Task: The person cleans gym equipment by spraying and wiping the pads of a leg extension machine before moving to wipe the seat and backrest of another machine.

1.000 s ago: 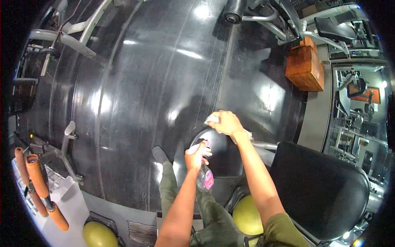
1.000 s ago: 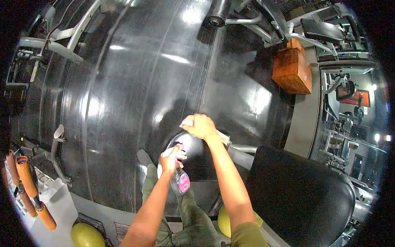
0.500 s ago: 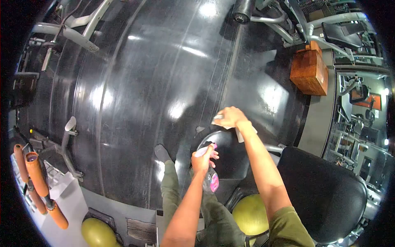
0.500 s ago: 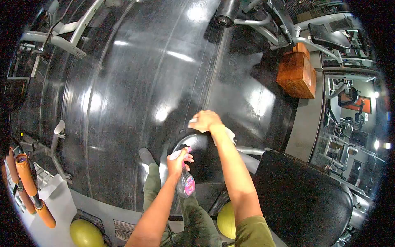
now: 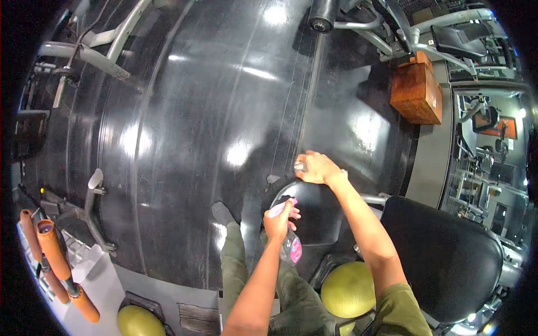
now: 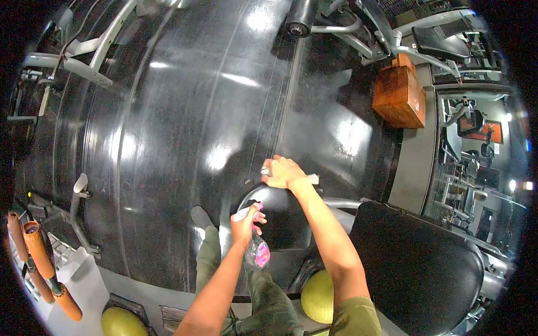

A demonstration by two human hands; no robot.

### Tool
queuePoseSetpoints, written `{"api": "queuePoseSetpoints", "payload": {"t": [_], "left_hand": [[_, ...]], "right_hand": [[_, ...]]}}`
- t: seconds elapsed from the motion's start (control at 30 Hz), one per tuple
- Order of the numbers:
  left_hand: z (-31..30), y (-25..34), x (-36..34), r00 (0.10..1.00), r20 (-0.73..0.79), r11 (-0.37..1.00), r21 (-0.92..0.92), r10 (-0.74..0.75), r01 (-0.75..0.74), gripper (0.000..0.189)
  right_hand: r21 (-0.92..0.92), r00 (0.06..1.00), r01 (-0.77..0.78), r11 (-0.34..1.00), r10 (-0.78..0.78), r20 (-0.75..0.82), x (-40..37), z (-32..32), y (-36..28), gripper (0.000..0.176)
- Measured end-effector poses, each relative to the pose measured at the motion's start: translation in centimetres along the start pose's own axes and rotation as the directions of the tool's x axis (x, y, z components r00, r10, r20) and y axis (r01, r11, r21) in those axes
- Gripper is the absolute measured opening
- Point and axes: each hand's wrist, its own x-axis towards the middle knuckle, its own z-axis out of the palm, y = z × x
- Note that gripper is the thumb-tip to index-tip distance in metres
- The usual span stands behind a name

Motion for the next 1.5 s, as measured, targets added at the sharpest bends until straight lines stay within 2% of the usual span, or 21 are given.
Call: {"api": "queuePoseSetpoints", "payload": {"t": [0.07,0.13,0.2,0.3,0.43,0.47,0.53,0.63,0.67,0.73,0.77,0.87,0.9,0.93,1.03,1.17,1.2,1.27,1.33,1.4,1.5], "left_hand": [[-0.1,0.3,0.0,1.000,-0.005,1.000,0.004,-0.004,0.004,0.037],[0.0,0.4,-0.2,1.000,0.004,1.000,0.017,0.003,-0.003,0.037],[0.1,0.7,-0.3,1.000,0.004,0.999,0.038,-0.007,0.007,0.038],[-0.1,0.5,-0.2,1.000,0.006,1.000,0.027,-0.010,0.010,0.036],[0.1,0.9,-0.5,1.000,0.003,1.000,0.008,-0.024,0.024,0.032],[0.1,0.9,-0.5,1.000,0.004,1.000,0.008,-0.025,0.025,0.032],[0.1,0.9,-0.4,1.000,0.007,1.000,0.022,-0.015,0.015,0.034],[0.1,0.5,-0.3,1.000,-0.001,0.999,0.023,-0.029,0.029,0.037],[0.1,0.4,-0.2,1.000,0.006,1.000,0.013,-0.017,0.017,0.036],[0.0,0.3,-0.3,1.000,0.018,1.000,0.001,0.007,-0.007,0.035],[-0.1,0.2,-0.3,1.000,0.021,1.000,0.013,0.003,-0.003,0.035],[0.2,0.7,-0.5,0.999,0.004,0.999,0.030,-0.032,0.032,0.035],[0.2,0.7,-0.4,1.000,0.008,0.999,0.034,-0.020,0.020,0.036],[0.1,0.5,-0.3,1.000,0.010,0.999,0.037,-0.008,0.008,0.036],[0.1,0.2,-0.2,1.000,0.018,1.000,0.028,0.014,-0.015,0.036],[-0.2,0.1,-0.2,1.000,0.027,0.999,0.029,0.012,-0.012,0.035],[-0.2,0.0,-0.2,0.999,0.031,0.999,0.032,0.012,-0.013,0.036],[-0.3,0.1,-0.2,0.999,0.046,0.999,0.036,0.011,-0.013,0.038],[-0.1,0.3,-0.3,1.000,0.027,0.996,0.085,0.000,-0.002,0.040],[0.0,0.8,-0.8,0.999,0.020,0.992,0.121,-0.028,0.025,0.040],[0.5,0.9,-1.1,1.000,-0.006,0.988,0.151,-0.027,0.028,0.041]], "right_hand": [[0.151,1.000,-0.020,0.988,0.021,-0.004,-0.6,-1.2,-2.7,0.049],[0.206,0.986,0.166,0.964,-0.157,-0.062,-0.6,-1.2,-4.2,0.043],[0.161,0.939,0.329,0.930,-0.341,0.050,-0.6,-1.5,-5.4,0.039],[0.089,0.891,0.429,0.899,-0.438,0.122,0.2,-0.9,-5.7,0.033],[-0.070,0.957,0.290,0.954,-0.289,0.026,1.7,-1.5,-2.6,0.033],[-0.007,0.985,0.158,0.987,-0.157,0.077,1.9,-1.5,-2.1,0.034],[0.082,0.987,0.058,0.995,-0.069,0.145,1.6,-1.9,-3.1,0.036],[-0.031,0.977,0.199,0.979,-0.196,0.083,1.4,-0.8,-6.0,0.038],[0.087,0.961,0.216,0.972,-0.228,0.158,0.9,-1.0,-7.0,0.037],[0.061,0.906,0.414,0.908,-0.417,0.066,-0.2,0.4,-8.0,0.027],[0.046,0.918,0.380,0.924,-0.383,0.106,-0.3,0.5,-8.1,0.024],[0.002,0.933,0.360,0.933,-0.360,0.006,0.3,-0.4,-6.3,0.022],[-0.104,0.951,0.291,0.951,-0.299,-0.073,0.6,0.0,-5.0,0.019],[-0.090,0.980,0.189,0.978,-0.194,-0.050,0.7,-0.5,-4.2,0.019],[0.138,0.983,0.138,0.981,-0.118,-0.142,-2.0,-0.9,-3.0,0.024],[0.248,0.840,0.451,0.857,-0.314,-0.442,-5.7,1.6,-2.3,0.025],[0.280,0.805,0.525,0.804,-0.361,-0.472,-6.2,2.4,-1.7,0.027],[0.108,0.807,0.502,0.858,-0.420,-0.415,-8.6,2.1,-1.5,0.029],[0.232,0.794,0.504,0.832,-0.340,-0.504,-10.1,3.6,-0.7,0.030],[0.165,0.765,0.488,0.857,-0.329,-0.554,-10.5,4.0,1.1,0.033],[0.254,0.779,0.363,0.897,-0.143,-0.611,-10.0,5.0,1.8,0.034]]}}
